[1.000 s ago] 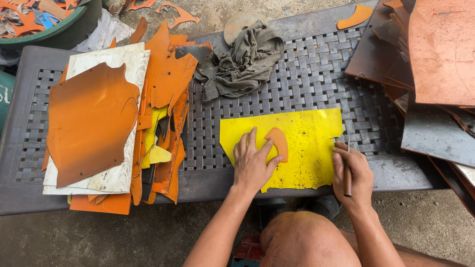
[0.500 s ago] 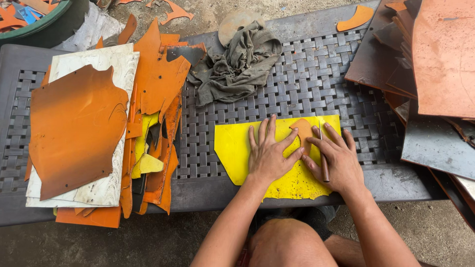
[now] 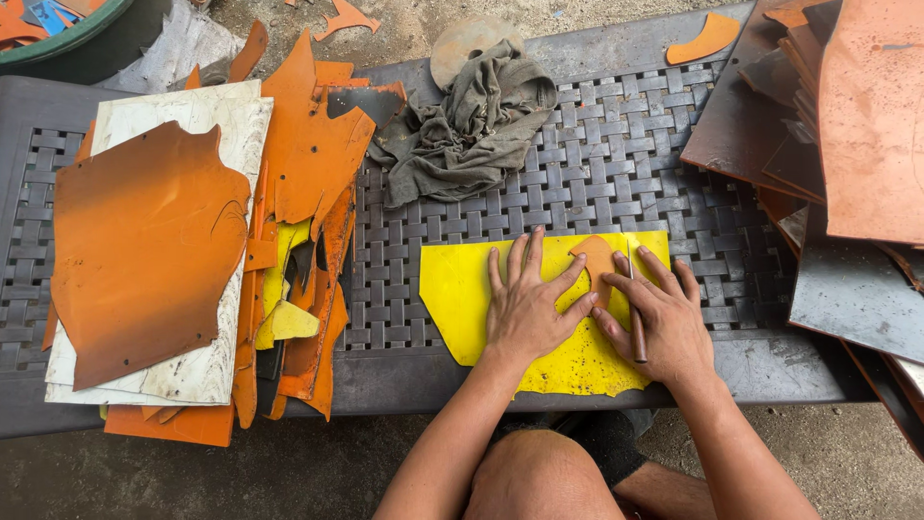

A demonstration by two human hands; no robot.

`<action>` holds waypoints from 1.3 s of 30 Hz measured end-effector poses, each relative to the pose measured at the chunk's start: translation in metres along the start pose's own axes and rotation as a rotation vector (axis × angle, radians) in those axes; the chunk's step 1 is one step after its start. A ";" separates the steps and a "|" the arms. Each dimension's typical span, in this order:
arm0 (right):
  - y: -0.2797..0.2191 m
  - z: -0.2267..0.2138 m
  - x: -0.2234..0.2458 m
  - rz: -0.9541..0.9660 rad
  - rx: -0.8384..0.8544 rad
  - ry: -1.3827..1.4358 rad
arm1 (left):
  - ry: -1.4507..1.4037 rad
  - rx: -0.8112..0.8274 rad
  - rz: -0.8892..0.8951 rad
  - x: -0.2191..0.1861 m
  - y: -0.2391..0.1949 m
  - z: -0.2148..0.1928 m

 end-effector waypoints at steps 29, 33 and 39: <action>-0.002 0.001 -0.002 -0.002 0.009 0.023 | 0.011 -0.029 -0.002 0.003 -0.001 0.004; -0.002 0.001 -0.003 -0.002 -0.003 0.030 | 0.006 -0.043 0.001 0.004 -0.002 0.005; -0.002 0.001 -0.003 -0.011 0.000 0.014 | 0.009 -0.042 -0.006 0.004 -0.002 0.005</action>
Point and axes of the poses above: each hand's wrist, its own y-axis towards the middle knuckle, its own z-axis out of the palm, x = y × z, the point moved 5 cm from there along y, towards the middle knuckle, and after that the axes turned 9 degrees about -x, right-handed, at the moved point
